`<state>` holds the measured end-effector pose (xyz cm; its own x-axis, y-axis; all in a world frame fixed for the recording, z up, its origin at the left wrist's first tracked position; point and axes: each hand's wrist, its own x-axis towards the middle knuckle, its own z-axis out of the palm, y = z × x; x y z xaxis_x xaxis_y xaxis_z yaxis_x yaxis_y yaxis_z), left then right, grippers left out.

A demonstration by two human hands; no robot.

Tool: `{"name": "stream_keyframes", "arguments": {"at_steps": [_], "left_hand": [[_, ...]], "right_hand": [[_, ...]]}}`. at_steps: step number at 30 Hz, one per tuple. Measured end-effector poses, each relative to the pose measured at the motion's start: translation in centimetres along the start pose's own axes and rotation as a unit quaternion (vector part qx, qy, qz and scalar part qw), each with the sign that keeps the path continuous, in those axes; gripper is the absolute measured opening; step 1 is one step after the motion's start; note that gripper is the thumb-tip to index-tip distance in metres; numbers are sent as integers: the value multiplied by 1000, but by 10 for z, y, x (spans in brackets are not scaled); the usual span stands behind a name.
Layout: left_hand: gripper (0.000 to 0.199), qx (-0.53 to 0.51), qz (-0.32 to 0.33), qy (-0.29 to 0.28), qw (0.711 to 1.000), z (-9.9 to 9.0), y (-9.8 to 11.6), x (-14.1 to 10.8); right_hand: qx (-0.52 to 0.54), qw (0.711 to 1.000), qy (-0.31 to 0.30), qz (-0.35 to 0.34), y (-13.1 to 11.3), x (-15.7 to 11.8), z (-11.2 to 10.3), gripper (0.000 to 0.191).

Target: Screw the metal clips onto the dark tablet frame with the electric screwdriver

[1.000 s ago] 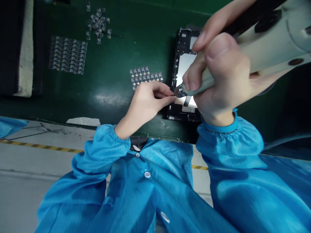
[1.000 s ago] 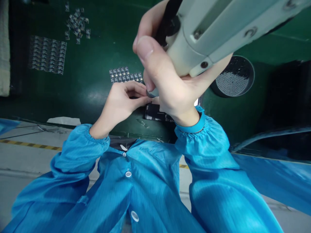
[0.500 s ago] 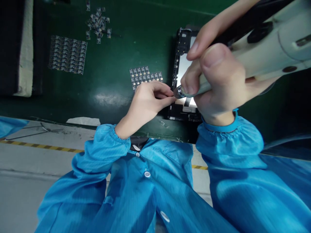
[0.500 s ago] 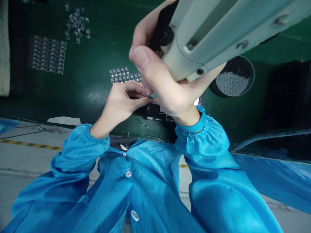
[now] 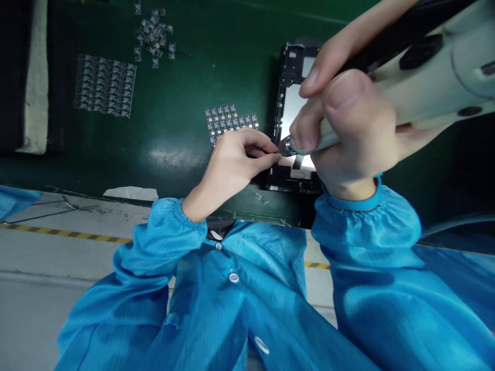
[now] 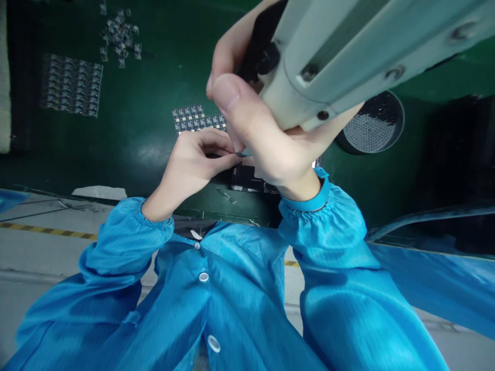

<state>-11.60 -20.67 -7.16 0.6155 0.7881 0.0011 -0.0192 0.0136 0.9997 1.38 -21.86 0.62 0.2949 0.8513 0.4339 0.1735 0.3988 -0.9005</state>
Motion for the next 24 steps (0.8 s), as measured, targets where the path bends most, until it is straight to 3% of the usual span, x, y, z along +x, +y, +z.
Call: {"name": "stream_keyframes", "arguments": {"at_steps": [5, 13, 24], "left_hand": [[11, -16, 5, -2, 1000, 0, -4, -1], [31, 0, 0, 4, 1000, 1, -1, 0], [27, -3, 3, -1, 1000, 2, -5, 1]], "right_hand": [[-7, 1000, -5, -5, -2, 3, 6, 84], [-16, 1000, -16, -13, -3, 1, 10, 83], [-29, 999, -32, -18, 8, -5, 20, 81]]}}
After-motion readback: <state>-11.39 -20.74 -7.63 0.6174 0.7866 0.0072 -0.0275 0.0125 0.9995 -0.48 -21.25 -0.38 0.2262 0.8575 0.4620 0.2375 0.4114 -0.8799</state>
